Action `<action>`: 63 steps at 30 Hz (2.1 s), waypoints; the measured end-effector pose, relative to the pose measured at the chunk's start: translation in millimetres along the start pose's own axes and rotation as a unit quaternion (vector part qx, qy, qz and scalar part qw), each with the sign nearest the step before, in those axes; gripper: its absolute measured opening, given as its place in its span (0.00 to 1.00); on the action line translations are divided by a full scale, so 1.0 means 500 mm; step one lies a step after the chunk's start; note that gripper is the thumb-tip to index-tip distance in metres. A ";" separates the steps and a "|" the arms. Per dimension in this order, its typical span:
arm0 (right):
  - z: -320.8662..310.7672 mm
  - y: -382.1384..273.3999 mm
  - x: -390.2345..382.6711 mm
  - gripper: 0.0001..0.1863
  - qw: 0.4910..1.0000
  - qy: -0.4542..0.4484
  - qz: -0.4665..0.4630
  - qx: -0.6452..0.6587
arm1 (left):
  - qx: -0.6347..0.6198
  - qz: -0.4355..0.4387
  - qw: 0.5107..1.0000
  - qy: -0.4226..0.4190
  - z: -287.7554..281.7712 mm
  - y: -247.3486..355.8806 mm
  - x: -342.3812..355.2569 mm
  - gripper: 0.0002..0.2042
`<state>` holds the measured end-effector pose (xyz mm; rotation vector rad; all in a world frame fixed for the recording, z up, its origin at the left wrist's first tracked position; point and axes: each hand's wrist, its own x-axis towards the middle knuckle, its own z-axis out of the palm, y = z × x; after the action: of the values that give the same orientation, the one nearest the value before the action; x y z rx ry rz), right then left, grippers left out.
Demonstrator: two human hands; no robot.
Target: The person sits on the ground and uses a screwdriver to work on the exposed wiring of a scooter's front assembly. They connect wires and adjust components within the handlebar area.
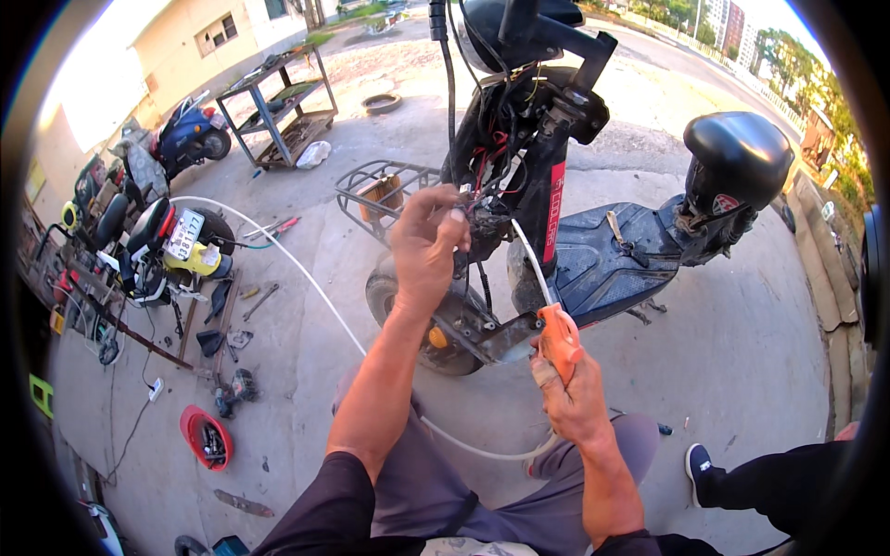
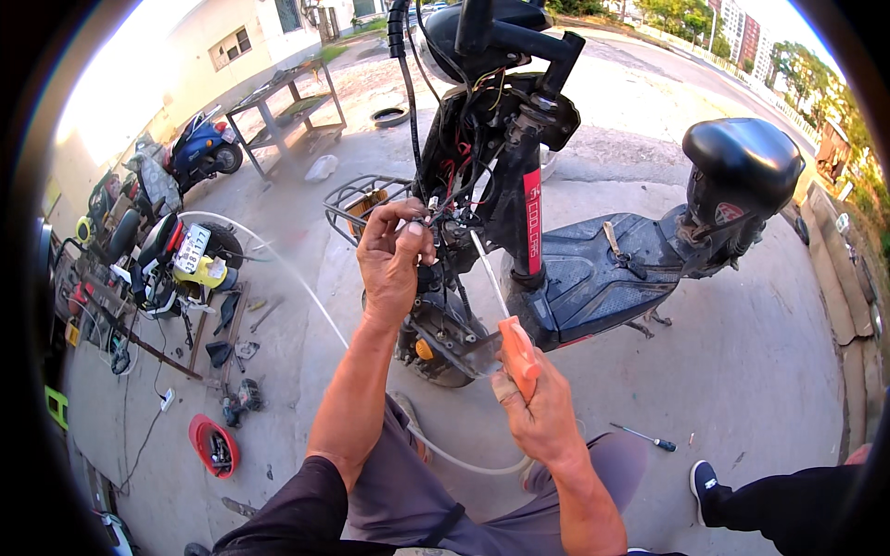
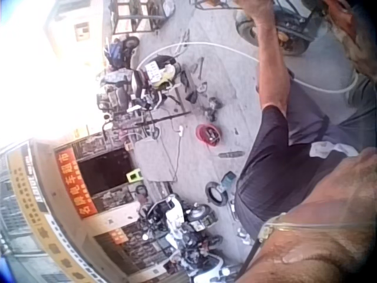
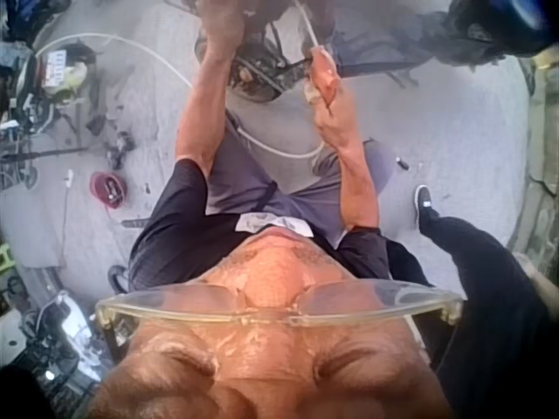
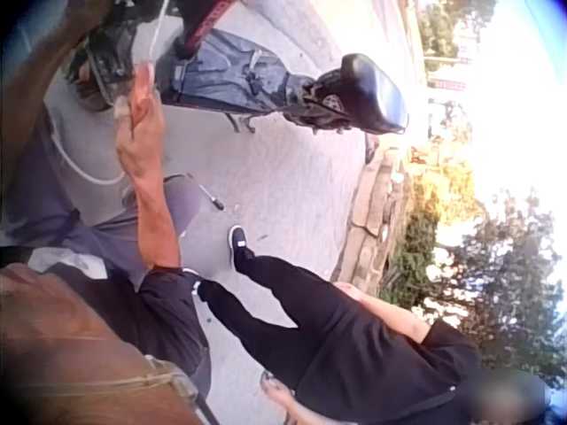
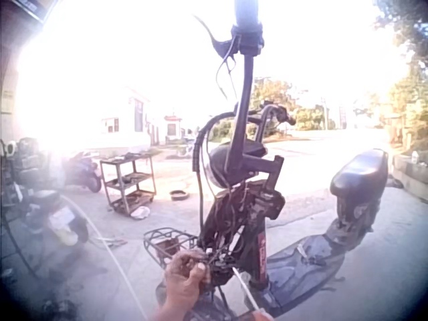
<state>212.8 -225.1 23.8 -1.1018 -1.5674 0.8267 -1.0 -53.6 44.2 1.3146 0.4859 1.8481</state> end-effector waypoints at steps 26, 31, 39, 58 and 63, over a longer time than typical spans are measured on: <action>0.013 -0.022 -0.021 0.10 0.996 -0.002 -0.027 -0.086 | 0.374 0.218 0.900 -0.052 0.031 -0.008 -0.007 0.11; 0.014 -0.028 -0.027 0.09 0.997 0.003 -0.006 -0.073 | 0.389 0.207 0.897 -0.037 0.017 -0.011 0.003 0.10; 0.006 -0.013 -0.022 0.15 0.999 0.009 -0.003 -0.034 | 0.195 0.017 0.980 -0.024 0.026 -0.006 -0.005 0.12; 0.007 -0.018 -0.028 0.18 0.997 -0.026 0.065 -0.011 | 0.048 -0.100 0.993 -0.040 0.001 -0.016 0.007 0.14; 0.012 -0.014 -0.026 0.17 0.999 -0.016 0.021 -0.030 | 0.040 -0.093 0.994 -0.048 0.003 -0.014 0.007 0.13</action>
<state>206.0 -239.5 24.3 -1.1734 -1.6099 0.8343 2.5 -46.8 42.0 1.3565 0.6143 1.6186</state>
